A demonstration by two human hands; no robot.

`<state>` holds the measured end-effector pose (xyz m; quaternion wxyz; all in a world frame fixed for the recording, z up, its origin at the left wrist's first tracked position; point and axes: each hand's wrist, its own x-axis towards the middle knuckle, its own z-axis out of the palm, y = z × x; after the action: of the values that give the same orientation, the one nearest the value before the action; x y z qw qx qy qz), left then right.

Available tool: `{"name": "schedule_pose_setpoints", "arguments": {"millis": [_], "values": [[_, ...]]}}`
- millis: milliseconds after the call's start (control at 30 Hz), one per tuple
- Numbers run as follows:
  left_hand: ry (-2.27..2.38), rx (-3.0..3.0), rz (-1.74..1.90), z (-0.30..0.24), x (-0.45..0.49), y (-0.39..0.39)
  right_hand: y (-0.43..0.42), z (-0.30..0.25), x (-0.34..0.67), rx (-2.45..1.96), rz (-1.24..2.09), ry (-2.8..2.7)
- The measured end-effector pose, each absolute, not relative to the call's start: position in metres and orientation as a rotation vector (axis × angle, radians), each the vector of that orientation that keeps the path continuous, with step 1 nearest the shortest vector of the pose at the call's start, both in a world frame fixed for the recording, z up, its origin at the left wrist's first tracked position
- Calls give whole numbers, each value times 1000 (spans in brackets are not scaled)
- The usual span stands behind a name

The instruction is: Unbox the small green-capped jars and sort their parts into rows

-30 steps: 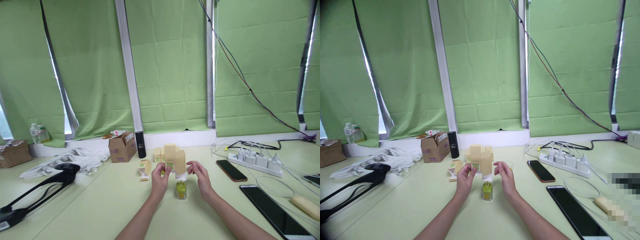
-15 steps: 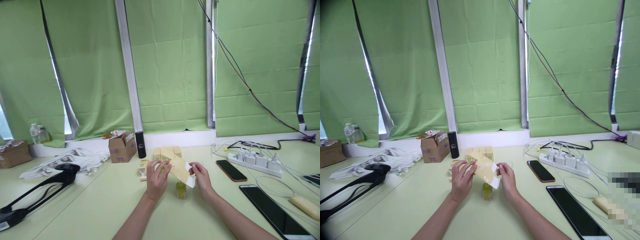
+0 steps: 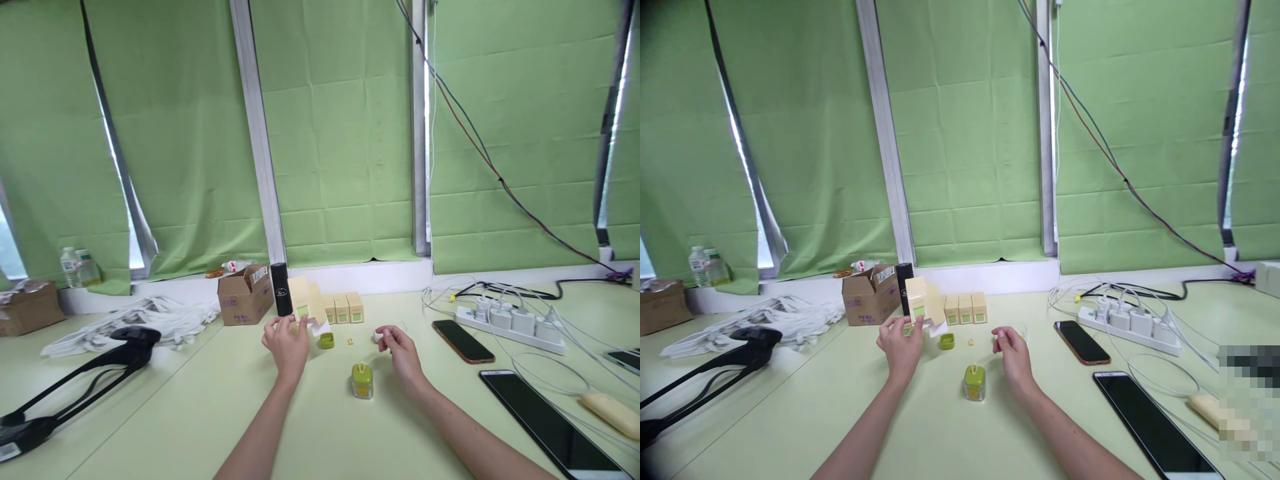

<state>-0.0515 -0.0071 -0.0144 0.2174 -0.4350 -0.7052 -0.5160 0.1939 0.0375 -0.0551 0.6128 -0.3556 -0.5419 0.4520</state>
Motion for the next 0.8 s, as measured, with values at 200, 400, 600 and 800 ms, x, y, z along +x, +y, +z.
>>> {"name": "schedule_pose_setpoints", "arguments": {"millis": [200, 400, 600, 800], "values": [[-2303, -1229, -1190, -20, -74, -1, 36, -56, 193, -809, 1068, -1256], [-2291, -1284, -950, -30, -76, -1, 35, -57, 192, -811, 1086, -1272], [-2266, -1270, -811, -33, -75, -1, 35, -57, 192, -802, 1105, -1292], [-2281, -1244, -726, -31, -71, -4, 34, -57, 192, -812, 1101, -1301]]}}
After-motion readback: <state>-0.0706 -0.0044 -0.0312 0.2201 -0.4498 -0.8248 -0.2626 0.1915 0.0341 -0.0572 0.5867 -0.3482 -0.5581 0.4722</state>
